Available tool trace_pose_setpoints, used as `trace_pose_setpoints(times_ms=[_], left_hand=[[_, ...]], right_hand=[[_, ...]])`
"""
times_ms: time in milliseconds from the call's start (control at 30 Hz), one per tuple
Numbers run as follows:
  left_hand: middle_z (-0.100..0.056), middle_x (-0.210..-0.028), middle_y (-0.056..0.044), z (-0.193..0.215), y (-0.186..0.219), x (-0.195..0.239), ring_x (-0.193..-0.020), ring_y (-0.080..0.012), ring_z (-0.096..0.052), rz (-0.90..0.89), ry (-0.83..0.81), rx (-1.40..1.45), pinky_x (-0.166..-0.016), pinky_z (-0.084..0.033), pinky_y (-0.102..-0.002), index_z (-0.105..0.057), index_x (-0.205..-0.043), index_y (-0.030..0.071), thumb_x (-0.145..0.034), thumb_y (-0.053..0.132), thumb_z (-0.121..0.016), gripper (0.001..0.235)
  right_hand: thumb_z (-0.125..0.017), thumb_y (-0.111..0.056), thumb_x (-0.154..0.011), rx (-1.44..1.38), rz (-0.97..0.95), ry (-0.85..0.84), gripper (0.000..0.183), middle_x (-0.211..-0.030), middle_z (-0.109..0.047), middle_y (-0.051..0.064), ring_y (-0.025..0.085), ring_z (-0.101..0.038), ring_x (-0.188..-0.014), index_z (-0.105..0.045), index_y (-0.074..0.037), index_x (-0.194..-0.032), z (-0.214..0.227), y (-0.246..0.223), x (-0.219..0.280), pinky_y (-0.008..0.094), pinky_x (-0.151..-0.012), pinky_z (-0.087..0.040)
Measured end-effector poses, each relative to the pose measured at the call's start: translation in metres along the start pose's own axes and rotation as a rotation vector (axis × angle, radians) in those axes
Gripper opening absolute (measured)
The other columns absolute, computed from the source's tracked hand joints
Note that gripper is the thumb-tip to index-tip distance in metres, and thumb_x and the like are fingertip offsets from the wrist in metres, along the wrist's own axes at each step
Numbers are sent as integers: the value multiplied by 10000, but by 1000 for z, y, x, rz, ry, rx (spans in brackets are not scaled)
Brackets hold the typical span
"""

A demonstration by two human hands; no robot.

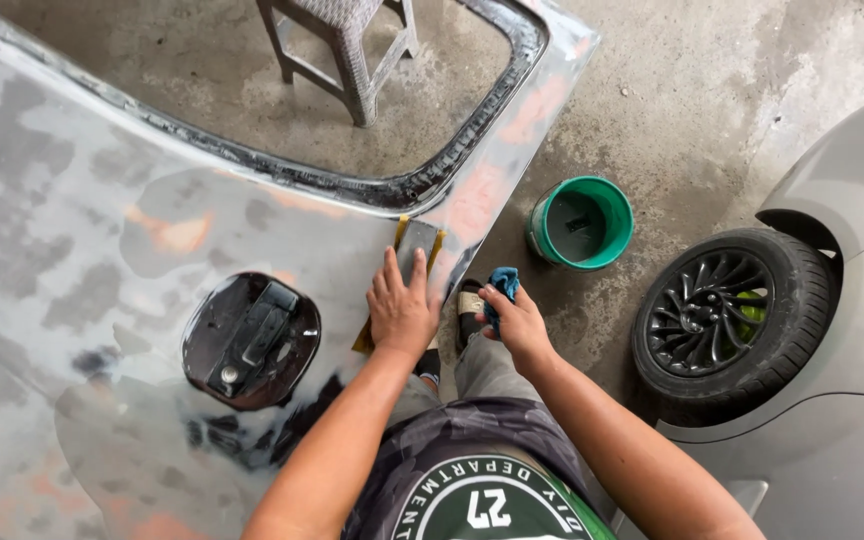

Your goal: The person sands the edges and surface of a detached car door using a sanding block and a blue cloth. They repeatedly wipe the surface with the cloth and rinse the sanding block in a green bucket of water to remove dust.

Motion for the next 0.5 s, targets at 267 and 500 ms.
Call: trace_pose_setpoints(times_ms=[267,500], left_hand=[[-385,-1519,-301,-2,-22,73,-1229,-424,-517,-314,52,-116,-964,-479,-516,-407,-1548,153,-956,105,-542,609],[-414,-1499,-280,-7,31,16,-1260,-439,-527,-434,179,-143,-1003,-458,-545,-445,-1508,159,-891,59,-542,632]], right_hand=[[-634,-320,-974,33,-15,-1,317,-1079,-683,-24,109,-639,-843,-627,-141,-1235,24,-13,-18,300,-668,-505],[-643,-296,-985,-38,18,-47,300,-1011,-653,-8,99,-614,-826,-653,-109,-1219,45,-21,-49,286,-648,-482]])
Point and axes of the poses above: each hand's wrist, its own x-axis away from the middle knuckle, its own z-axis out of the back of the hand, y = z × x, the point moved 10 cm from there along -x, towards the middle knuckle
